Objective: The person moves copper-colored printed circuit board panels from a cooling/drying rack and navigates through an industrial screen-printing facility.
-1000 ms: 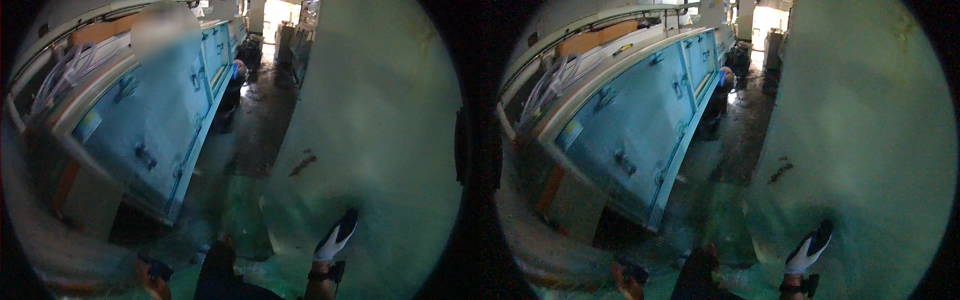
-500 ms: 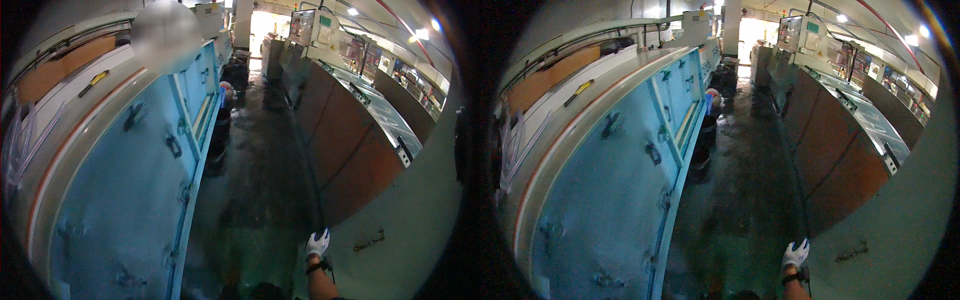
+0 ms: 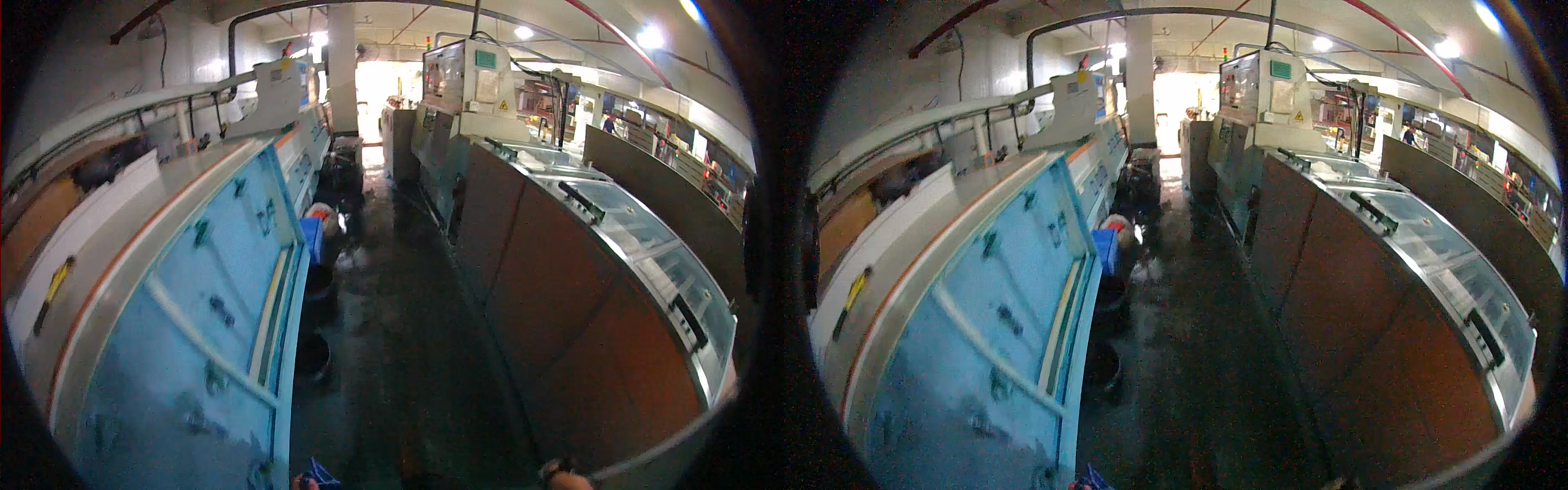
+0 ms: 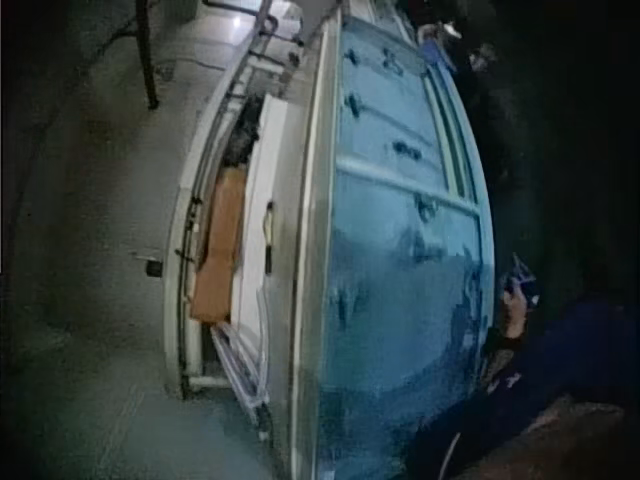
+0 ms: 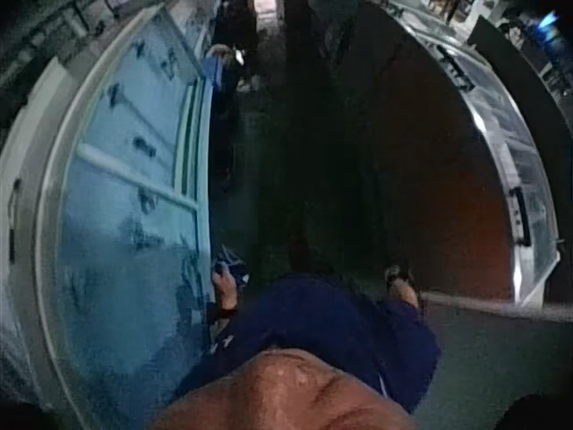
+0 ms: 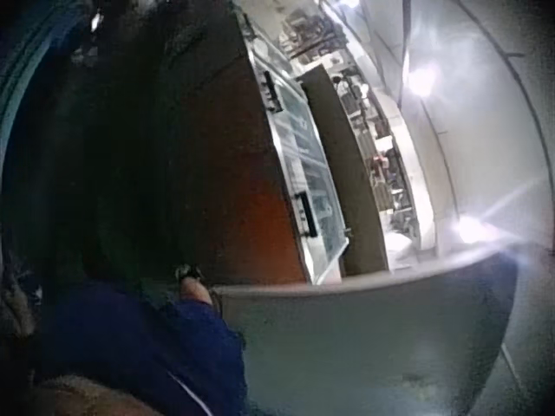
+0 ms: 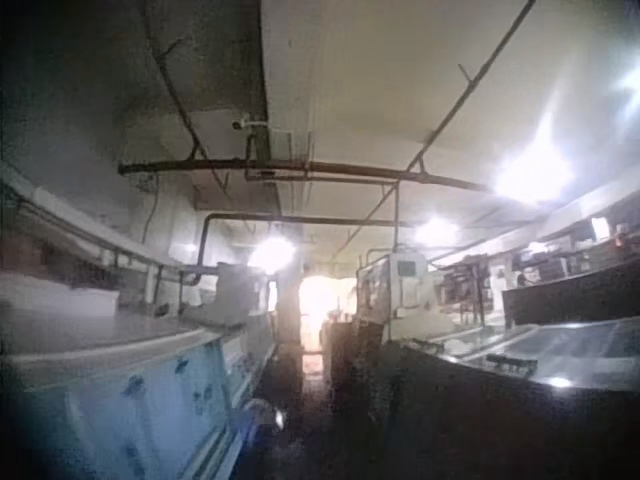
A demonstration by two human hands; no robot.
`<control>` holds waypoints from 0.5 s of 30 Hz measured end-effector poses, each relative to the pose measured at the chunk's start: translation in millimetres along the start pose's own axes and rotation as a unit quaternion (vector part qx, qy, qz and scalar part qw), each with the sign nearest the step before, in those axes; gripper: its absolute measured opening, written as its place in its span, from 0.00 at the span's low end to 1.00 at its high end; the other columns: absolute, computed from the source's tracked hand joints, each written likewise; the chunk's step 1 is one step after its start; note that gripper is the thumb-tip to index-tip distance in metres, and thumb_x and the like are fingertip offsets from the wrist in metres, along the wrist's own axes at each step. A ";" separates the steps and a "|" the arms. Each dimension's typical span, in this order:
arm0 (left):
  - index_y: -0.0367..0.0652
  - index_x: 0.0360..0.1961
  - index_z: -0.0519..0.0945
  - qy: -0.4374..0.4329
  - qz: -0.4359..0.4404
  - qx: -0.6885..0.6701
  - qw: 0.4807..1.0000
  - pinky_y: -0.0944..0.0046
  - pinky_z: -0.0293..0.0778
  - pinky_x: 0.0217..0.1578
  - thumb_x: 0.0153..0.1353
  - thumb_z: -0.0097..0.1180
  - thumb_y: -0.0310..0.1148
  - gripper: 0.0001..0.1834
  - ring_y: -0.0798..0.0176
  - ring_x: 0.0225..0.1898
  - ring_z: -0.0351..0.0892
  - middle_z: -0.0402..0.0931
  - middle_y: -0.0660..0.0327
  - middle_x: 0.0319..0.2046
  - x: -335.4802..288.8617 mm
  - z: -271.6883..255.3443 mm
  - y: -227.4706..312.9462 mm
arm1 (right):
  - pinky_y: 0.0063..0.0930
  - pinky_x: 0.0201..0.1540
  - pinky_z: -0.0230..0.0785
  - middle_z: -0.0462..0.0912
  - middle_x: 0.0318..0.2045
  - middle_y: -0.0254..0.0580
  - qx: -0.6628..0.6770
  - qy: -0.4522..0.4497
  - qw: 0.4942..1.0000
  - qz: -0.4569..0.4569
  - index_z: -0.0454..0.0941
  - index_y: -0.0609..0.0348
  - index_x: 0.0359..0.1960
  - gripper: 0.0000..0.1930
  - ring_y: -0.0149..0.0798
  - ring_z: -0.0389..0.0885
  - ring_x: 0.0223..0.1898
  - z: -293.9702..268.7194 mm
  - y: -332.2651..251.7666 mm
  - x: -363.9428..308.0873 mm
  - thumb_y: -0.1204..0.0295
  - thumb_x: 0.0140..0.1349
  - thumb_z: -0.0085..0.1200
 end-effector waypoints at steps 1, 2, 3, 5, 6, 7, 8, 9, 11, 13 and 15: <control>0.35 0.59 0.70 0.004 0.007 0.002 1.000 0.51 0.68 0.44 0.67 0.51 0.40 0.25 0.47 0.42 0.73 0.76 0.48 0.46 35.6 26.1 13.6 | 0.54 0.65 0.51 0.68 0.60 0.49 0.039 -0.018 0.999 -0.003 0.70 0.57 0.59 0.34 0.46 0.61 0.64 -5.3 -17.3 -1.7 0.46 0.57 0.54; 0.35 0.58 0.71 -0.007 0.061 0.035 0.997 0.51 0.69 0.44 0.67 0.51 0.39 0.23 0.48 0.43 0.73 0.76 0.48 0.46 73.0 59.8 29.0 | 0.53 0.64 0.52 0.69 0.59 0.50 0.077 -0.032 0.997 -0.003 0.71 0.57 0.58 0.33 0.46 0.62 0.64 -15.7 -32.4 -3.9 0.46 0.57 0.54; 0.35 0.56 0.72 -0.019 0.114 0.072 0.991 0.51 0.69 0.45 0.66 0.51 0.38 0.22 0.48 0.43 0.73 0.76 0.49 0.46 107.6 90.0 41.9 | 0.52 0.64 0.53 0.70 0.58 0.50 0.114 -0.046 0.992 -0.004 0.71 0.58 0.57 0.33 0.46 0.63 0.63 -22.0 -47.0 -8.2 0.47 0.57 0.54; 0.36 0.54 0.73 -0.047 0.211 0.147 0.965 0.52 0.69 0.47 0.66 0.51 0.37 0.20 0.48 0.44 0.73 0.76 0.49 0.46 164.4 143.1 61.4 | 0.50 0.62 0.55 0.71 0.57 0.50 0.187 -0.067 0.980 -0.012 0.72 0.59 0.56 0.32 0.45 0.64 0.62 -43.6 -90.8 -7.3 0.47 0.58 0.54; 0.36 0.53 0.74 -0.062 0.256 0.182 0.947 0.52 0.69 0.47 0.66 0.51 0.36 0.19 0.48 0.45 0.73 0.76 0.50 0.46 186.0 167.2 69.0 | 0.49 0.62 0.56 0.72 0.56 0.50 0.215 -0.075 0.974 -0.014 0.73 0.59 0.55 0.31 0.45 0.65 0.61 -53.6 -111.9 -5.0 0.47 0.58 0.54; 0.36 0.52 0.75 -0.075 0.301 0.215 0.926 0.52 0.69 0.48 0.66 0.51 0.35 0.17 0.48 0.45 0.73 0.76 0.50 0.46 207.4 194.2 81.0 | 0.49 0.61 0.57 0.73 0.55 0.50 0.240 -0.085 0.967 -0.018 0.73 0.59 0.54 0.31 0.45 0.66 0.60 -62.7 -137.8 1.9 0.48 0.58 0.54; 0.36 0.52 0.75 -0.081 0.298 0.216 0.926 0.52 0.69 0.48 0.66 0.51 0.35 0.17 0.48 0.45 0.73 0.76 0.50 0.46 232.4 220.2 89.6 | 0.48 0.61 0.58 0.73 0.54 0.50 0.265 -0.097 0.959 -0.020 0.74 0.60 0.54 0.30 0.45 0.67 0.59 -70.8 -162.3 7.7 0.48 0.58 0.54; 0.36 0.51 0.74 -0.122 0.159 0.096 0.975 0.53 0.69 0.50 0.63 0.53 0.32 0.17 0.47 0.47 0.73 0.76 0.50 0.46 268.8 247.9 105.9 | 0.47 0.60 0.58 0.74 0.53 0.50 0.286 -0.104 0.952 -0.021 0.74 0.60 0.53 0.30 0.44 0.68 0.59 -79.9 -190.1 17.1 0.48 0.59 0.53; 0.37 0.51 0.74 -0.158 0.007 -0.024 0.987 0.53 0.69 0.51 0.60 0.54 0.29 0.17 0.46 0.48 0.72 0.76 0.49 0.46 323.1 299.6 125.6 | 0.45 0.59 0.60 0.76 0.51 0.51 0.321 -0.118 0.939 -0.026 0.75 0.61 0.52 0.29 0.44 0.70 0.57 -98.7 -246.5 38.6 0.48 0.59 0.53; 0.36 0.46 0.76 -0.154 0.043 0.007 0.987 0.55 0.72 0.46 0.57 0.57 0.31 0.16 0.50 0.45 0.76 0.78 0.49 0.43 376.7 346.2 145.5 | 0.44 0.58 0.62 0.77 0.50 0.51 0.349 -0.123 0.928 -0.029 0.76 0.62 0.50 0.28 0.44 0.71 0.56 -121.9 -304.6 62.9 0.49 0.60 0.53; 0.36 0.43 0.78 -0.159 0.061 0.027 0.985 0.55 0.73 0.44 0.55 0.58 0.31 0.15 0.53 0.44 0.78 0.80 0.49 0.41 435.9 388.1 181.0 | 0.42 0.57 0.64 0.79 0.48 0.51 0.372 -0.107 0.921 -0.033 0.77 0.62 0.49 0.27 0.43 0.73 0.54 -157.3 -362.0 93.7 0.49 0.60 0.53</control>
Point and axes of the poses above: each hand's wrist, its own x-axis towards the middle knuckle, its own z-axis out of the palm, y = z × x, the point moved 4 cm from there along x, towards the middle knuckle
